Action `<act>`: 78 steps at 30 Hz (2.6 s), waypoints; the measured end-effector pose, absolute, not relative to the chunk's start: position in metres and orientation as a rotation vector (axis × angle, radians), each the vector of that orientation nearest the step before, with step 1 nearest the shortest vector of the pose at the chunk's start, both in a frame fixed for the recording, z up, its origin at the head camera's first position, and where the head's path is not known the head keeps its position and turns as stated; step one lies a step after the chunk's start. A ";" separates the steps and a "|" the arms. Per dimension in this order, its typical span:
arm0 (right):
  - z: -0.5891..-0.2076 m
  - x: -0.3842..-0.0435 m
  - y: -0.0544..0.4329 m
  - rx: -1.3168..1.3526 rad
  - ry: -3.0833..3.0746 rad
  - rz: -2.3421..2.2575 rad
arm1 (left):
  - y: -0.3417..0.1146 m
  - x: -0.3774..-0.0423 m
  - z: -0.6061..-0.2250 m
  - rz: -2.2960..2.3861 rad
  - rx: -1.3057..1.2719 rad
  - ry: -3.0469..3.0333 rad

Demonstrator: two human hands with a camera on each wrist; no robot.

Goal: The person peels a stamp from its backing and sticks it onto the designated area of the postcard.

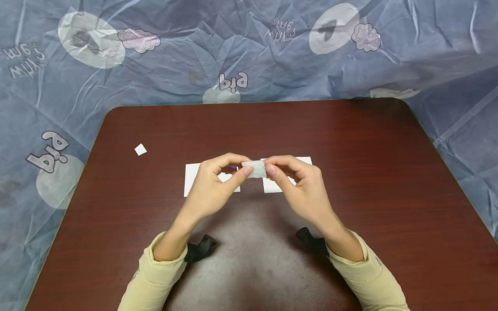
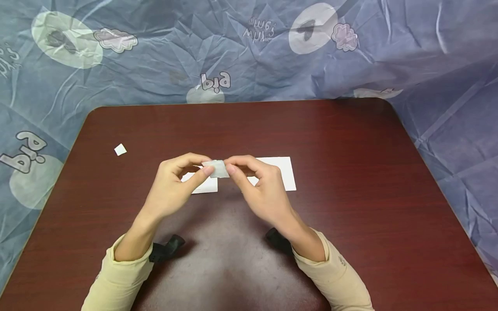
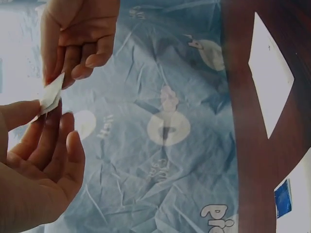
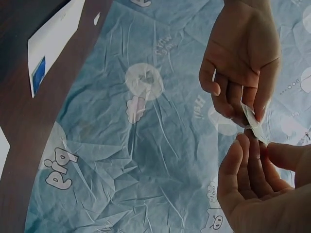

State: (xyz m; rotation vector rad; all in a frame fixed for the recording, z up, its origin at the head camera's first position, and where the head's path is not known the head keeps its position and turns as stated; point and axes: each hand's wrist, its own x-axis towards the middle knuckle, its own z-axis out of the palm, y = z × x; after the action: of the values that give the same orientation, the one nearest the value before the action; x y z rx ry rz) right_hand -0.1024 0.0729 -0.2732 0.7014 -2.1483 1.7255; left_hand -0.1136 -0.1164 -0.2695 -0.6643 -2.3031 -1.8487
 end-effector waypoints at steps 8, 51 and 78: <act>-0.272 -0.102 0.074 0.756 -2.133 1.545 | -0.114 -0.111 -0.269 -1.871 -0.692 -2.304; -0.275 -0.108 0.073 0.706 -2.096 1.563 | -0.099 -0.115 -0.284 -1.440 -0.597 -2.216; -0.285 -0.112 0.068 0.818 -2.055 1.028 | -0.101 -0.116 -0.283 -1.701 -0.697 -2.306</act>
State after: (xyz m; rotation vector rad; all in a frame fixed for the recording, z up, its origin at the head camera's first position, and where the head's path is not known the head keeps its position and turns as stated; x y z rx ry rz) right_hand -0.1121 0.0677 -0.2853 0.8178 -2.0551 1.0283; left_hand -0.1156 -0.1007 -0.2829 -0.6969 -2.3056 -1.7007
